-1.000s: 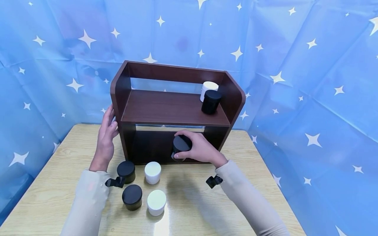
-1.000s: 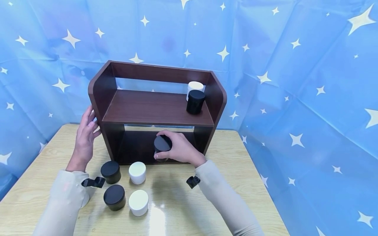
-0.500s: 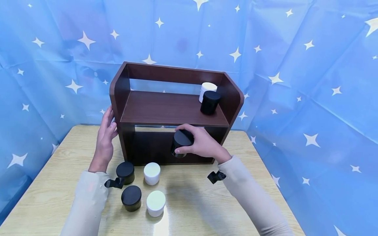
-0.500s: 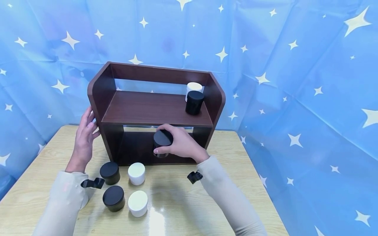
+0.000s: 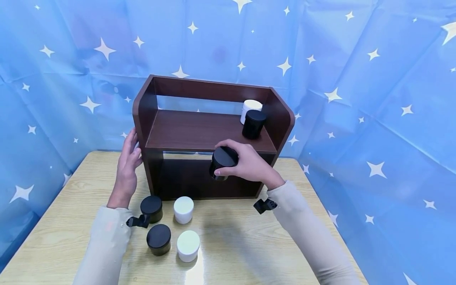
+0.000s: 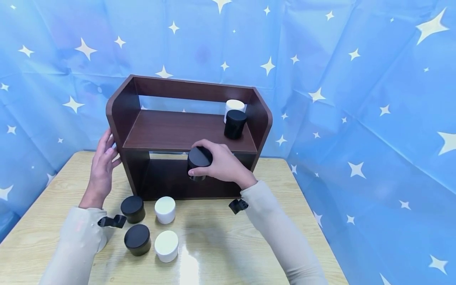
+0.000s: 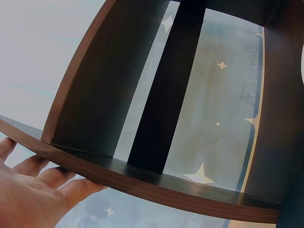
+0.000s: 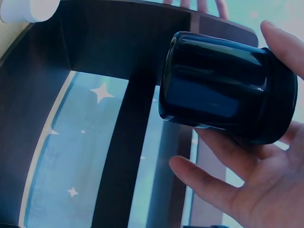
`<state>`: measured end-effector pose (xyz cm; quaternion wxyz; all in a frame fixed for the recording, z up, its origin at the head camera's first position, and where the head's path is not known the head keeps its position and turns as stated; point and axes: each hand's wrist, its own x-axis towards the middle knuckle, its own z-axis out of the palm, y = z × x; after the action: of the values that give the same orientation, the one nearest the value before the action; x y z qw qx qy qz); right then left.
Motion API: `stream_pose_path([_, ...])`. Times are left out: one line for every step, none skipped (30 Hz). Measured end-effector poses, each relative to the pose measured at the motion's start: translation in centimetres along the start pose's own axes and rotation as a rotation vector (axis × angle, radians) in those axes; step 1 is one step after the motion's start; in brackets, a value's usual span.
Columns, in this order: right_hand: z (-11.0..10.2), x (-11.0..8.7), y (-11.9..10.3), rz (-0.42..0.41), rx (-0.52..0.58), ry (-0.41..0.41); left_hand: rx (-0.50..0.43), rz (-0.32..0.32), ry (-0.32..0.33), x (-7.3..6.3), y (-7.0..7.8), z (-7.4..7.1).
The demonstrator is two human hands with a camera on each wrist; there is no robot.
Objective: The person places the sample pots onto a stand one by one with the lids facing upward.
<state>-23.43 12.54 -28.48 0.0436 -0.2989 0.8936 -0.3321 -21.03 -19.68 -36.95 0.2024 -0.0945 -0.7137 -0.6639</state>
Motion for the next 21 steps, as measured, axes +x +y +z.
stream_pose_path([-0.2,0.1,-0.1,-0.004,-0.007,0.006,0.002,0.001,0.001,0.0,0.0,0.0])
stream_pose_path([-0.4,0.1,-0.2,-0.009,-0.012,0.011,0.004,0.0,0.002,0.0,0.0,0.0])
stream_pose_path([-0.6,0.2,-0.2,-0.012,-0.02,0.017,0.004,-0.001,0.004,0.0,0.0,0.0])
stream_pose_path([-0.7,0.3,-0.3,-0.015,-0.026,0.023,0.004,-0.001,0.004,0.0,-0.1,-0.1])
stream_pose_path([-0.9,0.3,-0.4,-0.017,-0.031,0.029,0.005,-0.001,0.004,0.0,-0.1,-0.1])
stream_pose_path([-1.0,0.4,-0.5,-0.017,-0.035,0.035,0.005,0.0,0.003,0.0,-0.1,-0.1])
stream_pose_path([-1.2,0.4,-0.6,-0.019,-0.04,0.041,0.006,-0.001,0.003,0.0,-0.1,-0.1])
stream_pose_path([-1.3,0.5,-0.7,-0.019,-0.044,0.048,0.006,-0.002,0.002,0.0,-0.1,-0.1])
stream_pose_path([-1.5,0.6,-0.8,-0.018,-0.05,0.055,0.006,-0.002,0.001,0.0,-0.1,0.0])
stream_pose_path([-1.6,0.7,-0.9,-0.015,-0.053,0.061,0.008,-0.002,0.0,0.0,-0.1,0.0])
stream_pose_path([-1.8,0.8,-0.9,-0.013,-0.057,0.069,0.009,-0.003,0.0,0.0,-0.1,0.0])
stream_pose_path([-2.0,0.9,-1.0,-0.01,-0.059,0.078,0.01,-0.003,-0.001,0.0,0.0,0.0])
stream_pose_path([-2.2,1.1,-1.0,-0.005,-0.059,0.087,0.01,-0.004,-0.001,0.0,0.0,0.0])
stream_pose_path([-2.4,1.3,-1.0,0.003,-0.062,0.096,0.008,-0.003,-0.001,0.0,0.0,0.0])
stream_pose_path([-2.6,1.5,-1.0,0.009,-0.063,0.107,0.007,-0.003,-0.001,0.0,0.0,0.0])
stream_pose_path([-2.7,1.8,-0.9,0.018,-0.065,0.118,0.007,-0.003,-0.001,0.0,0.0,0.0])
stream_pose_path([-2.9,2.1,-0.9,0.026,-0.066,0.13,0.006,-0.002,-0.001,0.0,0.0,0.0])
stream_pose_path([-3.1,2.4,-0.8,0.036,-0.069,0.14,0.005,-0.002,0.0,0.1,-0.1,0.0])
stream_pose_path([-3.2,2.7,-0.7,0.046,-0.075,0.15,0.004,-0.002,0.0,0.1,-0.1,0.0])
stream_pose_path([-3.4,3.0,-0.6,0.056,-0.08,0.158,0.003,-0.002,0.002,0.1,-0.1,0.0])
stream_pose_path([-3.5,3.4,-0.6,0.064,-0.082,0.164,0.002,-0.002,0.003,0.1,-0.1,0.0])
